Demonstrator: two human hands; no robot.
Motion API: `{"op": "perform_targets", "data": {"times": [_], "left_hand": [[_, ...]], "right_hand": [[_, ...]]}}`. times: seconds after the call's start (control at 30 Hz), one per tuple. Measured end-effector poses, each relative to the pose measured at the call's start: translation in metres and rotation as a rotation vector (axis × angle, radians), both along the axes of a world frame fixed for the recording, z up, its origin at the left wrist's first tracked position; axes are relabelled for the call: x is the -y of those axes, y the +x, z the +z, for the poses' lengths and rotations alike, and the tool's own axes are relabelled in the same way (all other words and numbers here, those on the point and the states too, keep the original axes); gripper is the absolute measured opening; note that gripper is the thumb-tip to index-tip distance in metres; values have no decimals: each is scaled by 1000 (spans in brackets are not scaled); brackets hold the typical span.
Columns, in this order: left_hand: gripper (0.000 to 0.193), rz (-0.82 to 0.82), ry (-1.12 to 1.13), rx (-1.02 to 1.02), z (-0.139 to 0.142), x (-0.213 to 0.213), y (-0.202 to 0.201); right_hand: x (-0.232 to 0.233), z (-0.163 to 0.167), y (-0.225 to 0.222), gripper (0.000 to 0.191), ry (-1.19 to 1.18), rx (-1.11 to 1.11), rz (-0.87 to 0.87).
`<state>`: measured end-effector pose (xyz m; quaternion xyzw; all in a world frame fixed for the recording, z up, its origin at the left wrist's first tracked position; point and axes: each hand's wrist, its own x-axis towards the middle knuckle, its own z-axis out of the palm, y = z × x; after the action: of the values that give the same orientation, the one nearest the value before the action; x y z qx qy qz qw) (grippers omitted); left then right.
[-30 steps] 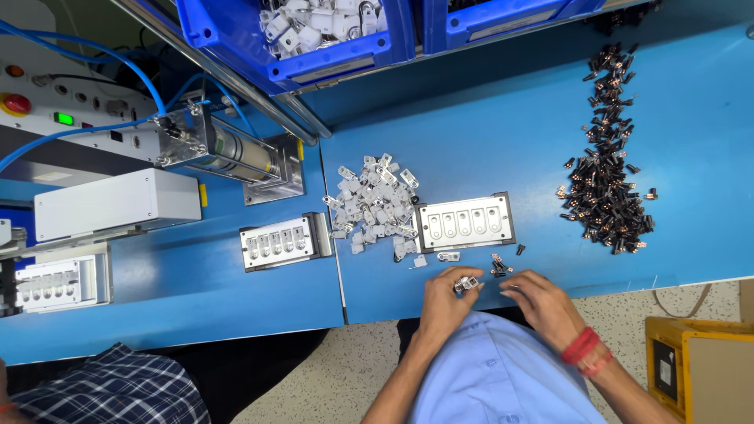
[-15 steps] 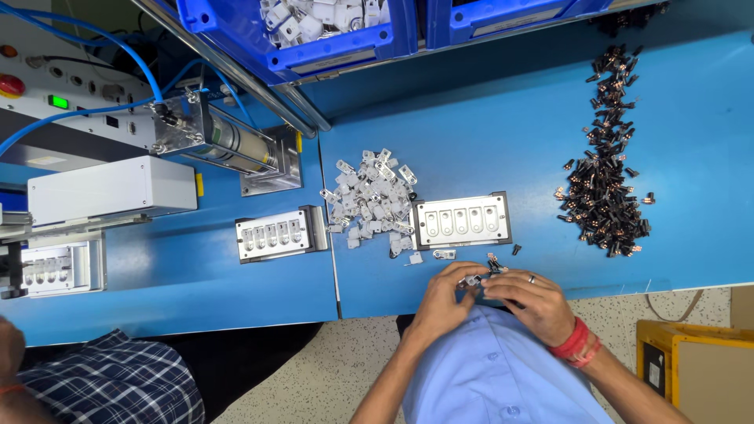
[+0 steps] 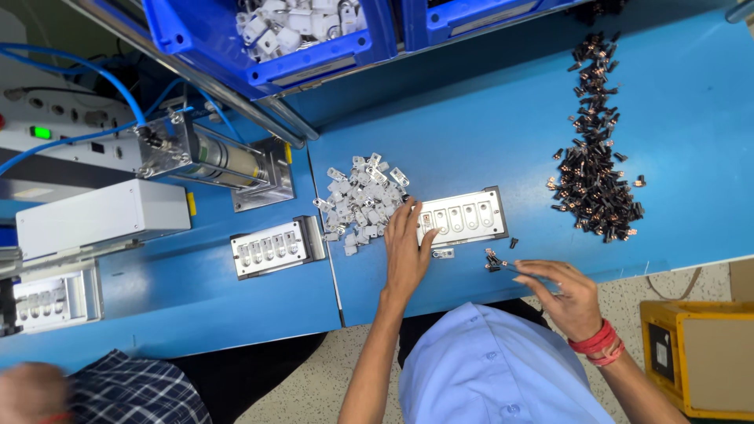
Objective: The person assembles small electrical components by hand at a blue workbench. They pick white plastic housings and dark metal pins, insert the pins into the housings, and place the assembled units into a metal tray. A coworker is visible to the left performing a similar task.
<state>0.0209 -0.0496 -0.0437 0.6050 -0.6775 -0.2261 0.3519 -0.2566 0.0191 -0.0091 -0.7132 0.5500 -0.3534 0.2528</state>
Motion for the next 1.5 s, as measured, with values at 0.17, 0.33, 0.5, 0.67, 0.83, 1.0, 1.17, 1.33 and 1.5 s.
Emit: {"op": "perform_targets", "data": {"times": [0.17,0.33,0.5,0.67,0.83,1.0,1.17,1.33,1.5], "left_hand": [[24,7,23,72,-10,-42,-8],[32,-97,-20,128,-21,-66,-28],[34,-1,75,181,-29,-63,-36],[25,44,37,24,-27,-65,-43],[23,58,334,-499,-16,-71,-54],[30,48,495,-443,1,-68,-55],[34,-124,365,-379,18,-66,-50],[34,-252,315,-338,26,-67,-40],[29,0,639,-371,24,-68,-33]], "right_hand": [[7,-10,-22,19,193,6,-182],[51,-10,-33,25,77,-278,-315],[84,-1,-30,27,137,-413,-386],[88,-4,-30,26,130,-542,-331],[60,-17,-25,19,283,-421,-180],[14,-13,-2,21,240,-77,-130],[5,-3,24,27,375,95,-9],[23,-19,44,29,564,51,51],[14,-19,36,18,212,178,271]]}}
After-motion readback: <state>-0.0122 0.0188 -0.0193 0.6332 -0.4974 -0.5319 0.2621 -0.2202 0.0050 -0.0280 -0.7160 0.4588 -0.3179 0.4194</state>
